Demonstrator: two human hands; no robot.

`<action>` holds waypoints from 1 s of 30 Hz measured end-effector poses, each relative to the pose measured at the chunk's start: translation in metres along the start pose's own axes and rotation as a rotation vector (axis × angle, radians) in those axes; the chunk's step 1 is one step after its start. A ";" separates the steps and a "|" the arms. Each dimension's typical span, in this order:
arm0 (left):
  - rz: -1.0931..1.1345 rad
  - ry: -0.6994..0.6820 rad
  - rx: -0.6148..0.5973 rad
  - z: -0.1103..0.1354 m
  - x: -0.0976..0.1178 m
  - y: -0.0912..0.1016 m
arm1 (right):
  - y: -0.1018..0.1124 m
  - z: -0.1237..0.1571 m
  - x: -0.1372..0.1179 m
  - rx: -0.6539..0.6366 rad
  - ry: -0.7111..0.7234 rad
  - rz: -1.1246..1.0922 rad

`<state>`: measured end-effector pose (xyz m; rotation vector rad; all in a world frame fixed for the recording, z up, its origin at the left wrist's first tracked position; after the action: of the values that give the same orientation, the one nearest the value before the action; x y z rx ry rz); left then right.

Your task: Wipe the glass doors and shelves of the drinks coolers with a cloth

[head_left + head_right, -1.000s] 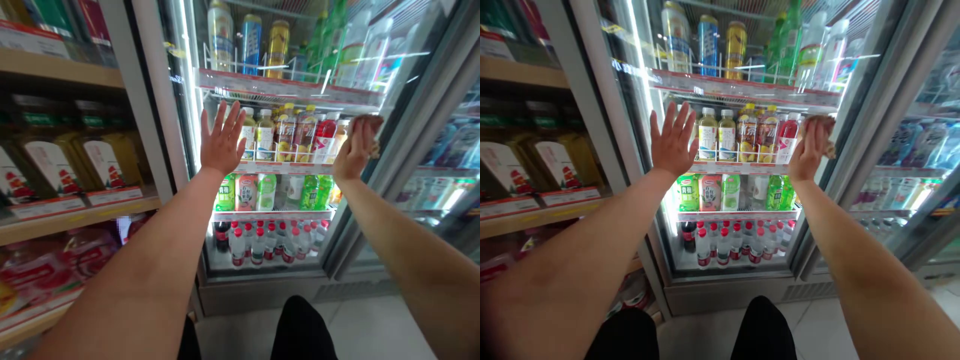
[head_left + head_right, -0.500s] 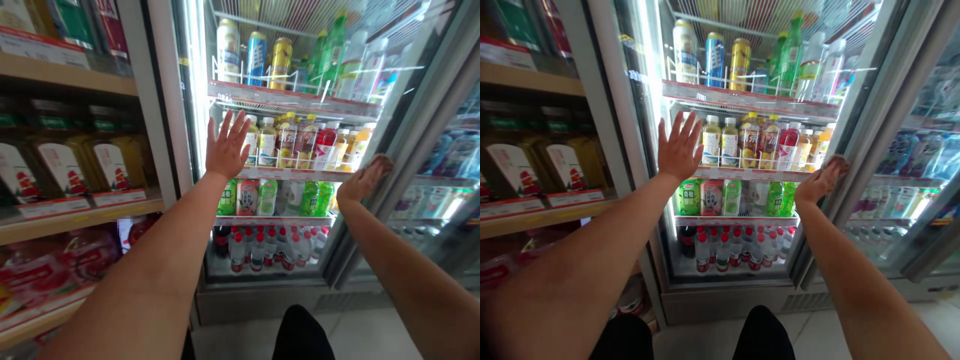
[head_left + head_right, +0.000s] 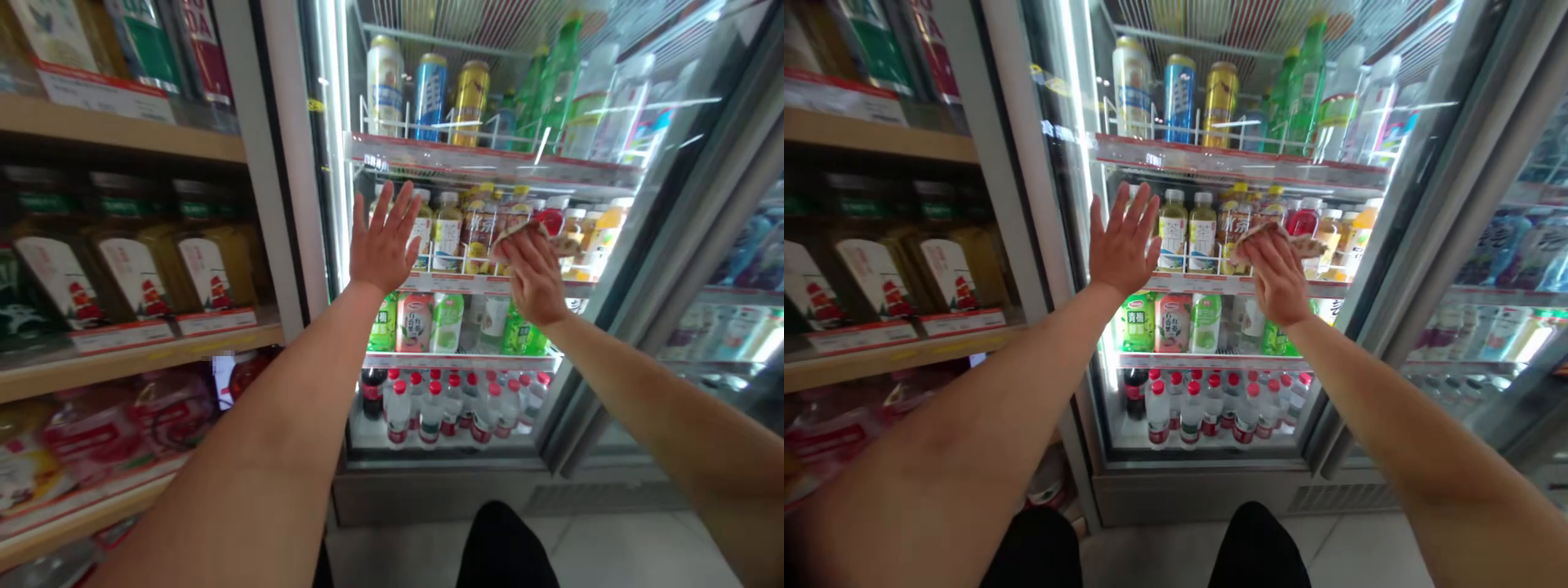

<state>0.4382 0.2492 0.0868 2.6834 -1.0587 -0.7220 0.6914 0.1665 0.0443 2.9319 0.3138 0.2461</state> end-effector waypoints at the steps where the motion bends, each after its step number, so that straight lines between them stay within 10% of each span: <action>1: -0.003 0.001 0.000 0.000 0.000 0.000 | 0.002 -0.015 0.000 0.021 -0.014 0.001; 6: -0.003 -0.009 0.014 0.001 -0.002 -0.001 | 0.000 -0.072 0.000 0.145 -0.130 0.031; 13: -0.035 -0.059 0.070 0.005 -0.006 -0.006 | -0.037 -0.083 -0.066 -0.099 0.050 -0.017; 19: 0.016 -0.015 0.080 0.005 -0.011 -0.009 | -0.050 -0.143 -0.075 -0.084 -0.095 0.019; 30: 0.060 0.081 0.029 0.047 -0.008 -0.005 | -0.052 -0.105 -0.099 -0.168 -0.084 -0.044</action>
<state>0.4131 0.2587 0.0477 2.6670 -1.1326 -0.5868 0.5672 0.2110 0.1213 2.7576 0.3278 0.1353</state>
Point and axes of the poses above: each hand's wrist, its own z-axis away from the middle knuckle, its own y-axis out of the back of the hand, x = y × z, the point moved 7 cm from there along -z, towards the middle knuckle, and after that the axes turned 10 degrees about -y, right-handed, at the moved point
